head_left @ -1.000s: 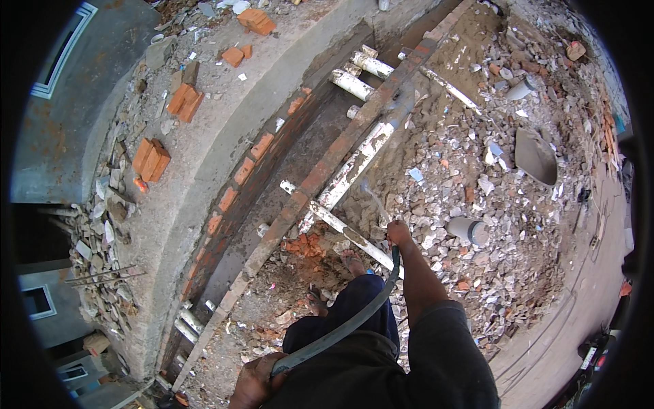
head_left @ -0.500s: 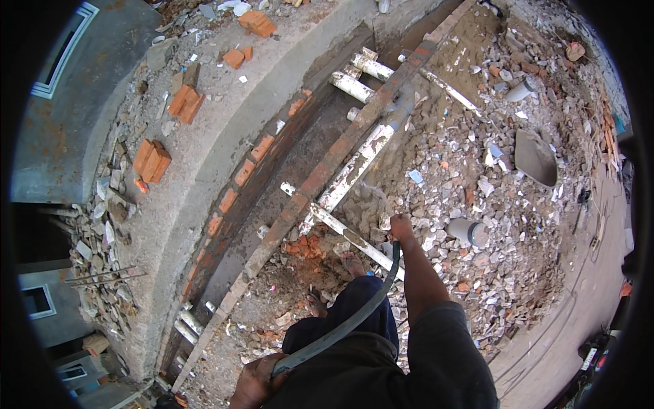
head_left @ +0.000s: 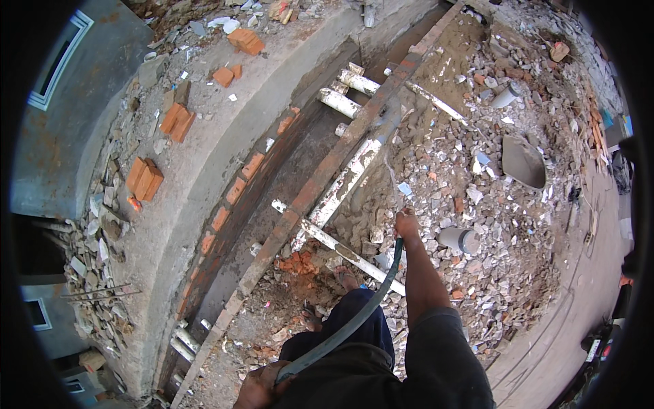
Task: The person picks up a garden hose and sprays water onto a trench and surrounding rubble at a construction site. They move along the trench, directing the water stream to wet the ground and debris.
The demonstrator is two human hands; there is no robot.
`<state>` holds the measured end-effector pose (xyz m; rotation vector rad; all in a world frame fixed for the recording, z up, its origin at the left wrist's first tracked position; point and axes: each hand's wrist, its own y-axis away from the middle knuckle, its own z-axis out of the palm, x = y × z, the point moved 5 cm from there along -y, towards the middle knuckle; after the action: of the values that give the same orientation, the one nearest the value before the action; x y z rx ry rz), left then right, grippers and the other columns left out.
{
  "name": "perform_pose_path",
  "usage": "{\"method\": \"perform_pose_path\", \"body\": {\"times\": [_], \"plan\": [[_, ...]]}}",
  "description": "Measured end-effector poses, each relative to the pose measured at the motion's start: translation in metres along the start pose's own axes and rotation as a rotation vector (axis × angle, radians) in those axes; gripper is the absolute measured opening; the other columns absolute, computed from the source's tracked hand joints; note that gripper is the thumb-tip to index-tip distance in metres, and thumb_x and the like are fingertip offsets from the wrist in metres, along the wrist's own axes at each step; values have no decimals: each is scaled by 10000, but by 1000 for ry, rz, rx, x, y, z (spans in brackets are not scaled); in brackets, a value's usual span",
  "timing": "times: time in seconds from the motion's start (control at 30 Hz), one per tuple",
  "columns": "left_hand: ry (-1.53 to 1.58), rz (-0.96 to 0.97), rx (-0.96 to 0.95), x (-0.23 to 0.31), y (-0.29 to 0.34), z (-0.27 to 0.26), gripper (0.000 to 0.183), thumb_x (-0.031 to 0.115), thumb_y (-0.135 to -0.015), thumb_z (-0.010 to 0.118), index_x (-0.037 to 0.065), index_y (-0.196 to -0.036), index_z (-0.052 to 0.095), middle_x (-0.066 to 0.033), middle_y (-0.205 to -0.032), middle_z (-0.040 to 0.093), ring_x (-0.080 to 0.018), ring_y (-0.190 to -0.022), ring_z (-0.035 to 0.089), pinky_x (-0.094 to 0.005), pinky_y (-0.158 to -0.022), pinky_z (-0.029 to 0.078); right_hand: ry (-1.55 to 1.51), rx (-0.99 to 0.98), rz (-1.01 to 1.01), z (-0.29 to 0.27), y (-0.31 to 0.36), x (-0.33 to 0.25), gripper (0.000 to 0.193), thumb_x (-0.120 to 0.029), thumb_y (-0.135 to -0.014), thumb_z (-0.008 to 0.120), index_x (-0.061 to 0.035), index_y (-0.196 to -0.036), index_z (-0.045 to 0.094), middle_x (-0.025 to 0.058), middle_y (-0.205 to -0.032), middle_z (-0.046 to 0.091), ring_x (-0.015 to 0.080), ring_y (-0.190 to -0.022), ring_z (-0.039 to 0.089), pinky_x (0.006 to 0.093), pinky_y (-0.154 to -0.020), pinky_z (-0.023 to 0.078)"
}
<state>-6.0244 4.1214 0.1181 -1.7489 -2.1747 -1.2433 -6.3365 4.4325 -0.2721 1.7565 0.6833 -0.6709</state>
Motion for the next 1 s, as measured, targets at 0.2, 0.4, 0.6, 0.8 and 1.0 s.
{"method": "perform_pose_path", "body": {"times": [0.2,0.4,0.6,0.8,1.0], "plan": [[77,50,37,13,-4,-11,342,141,-836,675,40,-1146,571,-200,-966,648,-369,-823,647,-411,-710,530,-38,2,12,0,-3,2,316,-144,-819,538,33,-1072,471,153,-646,588,231,-390,543,367,-366,434],[41,42,-2,7,-4,-8,358,133,-822,687,34,-1145,568,-197,-1009,647,-377,-881,645,-415,-742,531,46,18,-34,-1,-7,-3,364,-161,-830,547,40,-1122,465,165,-661,599,242,-396,548,375,-380,439],[6,61,6,-2,-2,-1,345,114,-820,679,34,-1138,572,-198,-1004,646,-376,-888,643,-415,-761,529,16,28,-7,-2,0,-13,246,-156,-871,519,-27,-1072,462,76,-516,504,192,-348,491,348,-319,394],[31,62,17,8,-4,-3,337,120,-823,678,36,-1132,573,-201,-954,651,-371,-847,650,-413,-726,532,-20,47,-38,-6,-6,-11,305,-160,-856,518,-14,-1120,470,90,-528,519,199,-353,499,355,-333,400],[59,47,9,16,-8,-7,324,127,-830,672,49,-1129,575,-204,-899,650,-369,-789,649,-414,-690,529,134,42,-59,-8,-17,-6,384,-167,-854,537,32,-1165,431,151,-654,603,236,-422,563,363,-401,458]]}}
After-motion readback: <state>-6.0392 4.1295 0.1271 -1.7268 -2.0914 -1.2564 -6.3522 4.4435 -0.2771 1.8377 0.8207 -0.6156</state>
